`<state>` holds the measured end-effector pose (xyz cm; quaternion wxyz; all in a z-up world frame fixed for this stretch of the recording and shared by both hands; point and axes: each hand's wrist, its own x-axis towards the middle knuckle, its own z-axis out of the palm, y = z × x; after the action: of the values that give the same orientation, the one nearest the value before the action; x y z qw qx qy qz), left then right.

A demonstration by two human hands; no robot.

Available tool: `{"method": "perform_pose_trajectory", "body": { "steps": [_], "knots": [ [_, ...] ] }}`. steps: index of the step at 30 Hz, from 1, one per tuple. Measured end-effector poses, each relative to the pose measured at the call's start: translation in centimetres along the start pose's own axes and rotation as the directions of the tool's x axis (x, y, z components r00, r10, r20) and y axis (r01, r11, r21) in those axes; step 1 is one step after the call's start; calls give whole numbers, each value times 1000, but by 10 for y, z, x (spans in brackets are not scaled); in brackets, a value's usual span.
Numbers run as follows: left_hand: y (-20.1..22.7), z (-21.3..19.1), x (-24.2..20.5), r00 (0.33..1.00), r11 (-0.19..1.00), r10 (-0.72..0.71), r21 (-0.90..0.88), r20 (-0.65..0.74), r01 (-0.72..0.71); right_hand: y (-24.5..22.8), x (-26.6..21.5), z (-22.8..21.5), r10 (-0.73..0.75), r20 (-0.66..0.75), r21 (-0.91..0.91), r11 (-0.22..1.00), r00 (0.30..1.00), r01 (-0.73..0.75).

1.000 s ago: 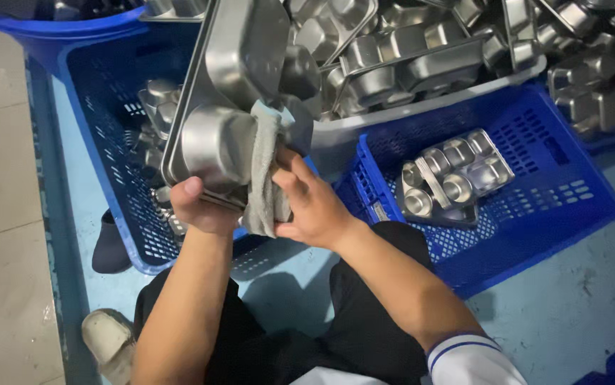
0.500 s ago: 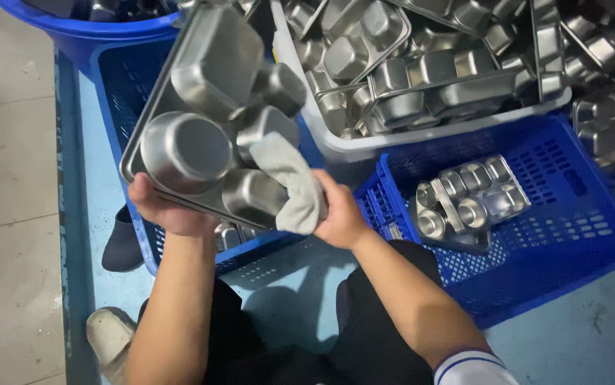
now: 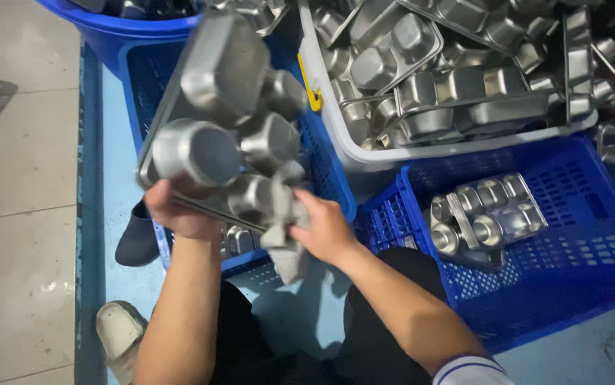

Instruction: The person wipes stainless steel compartmentalized trays with a cloth, handling them one at a time from a blue basket and placing them into another basket. The person turns trays over to wipe both sides and continues the process throughout the clip.

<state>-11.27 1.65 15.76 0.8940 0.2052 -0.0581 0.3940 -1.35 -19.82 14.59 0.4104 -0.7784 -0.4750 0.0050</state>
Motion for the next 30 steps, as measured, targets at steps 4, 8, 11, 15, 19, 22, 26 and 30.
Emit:
{"method": "perform_pose_trajectory", "body": {
  "steps": [4,8,11,15,19,22,26,30],
  "knots": [
    [18,-5,6,1000,998,-11,-59,21,12,17,7,-15,-71,-103,-117,991,992,59],
    [0,-23,-9,984,986,-162,37,74,160,22,29,-27,-378,200,-574,703,904,421],
    [-14,-39,-23,942,943,-319,136,106,305,20,40,-14,-145,123,-472,862,982,187],
    [-14,-49,-30,899,878,-438,209,-10,430,24,42,2,165,57,-191,970,985,-152],
    [-3,-42,-25,943,925,-331,209,31,317,39,42,13,454,78,-40,891,887,-453],
    [6,-34,-15,974,968,-211,153,82,197,55,36,9,472,117,83,872,874,-483],
    [20,-34,-4,987,986,-148,81,66,143,63,36,-8,336,-247,39,941,909,-337],
    [23,-49,-6,969,973,-226,68,103,219,59,48,-29,76,-415,-88,989,907,-123]
  ]
}}
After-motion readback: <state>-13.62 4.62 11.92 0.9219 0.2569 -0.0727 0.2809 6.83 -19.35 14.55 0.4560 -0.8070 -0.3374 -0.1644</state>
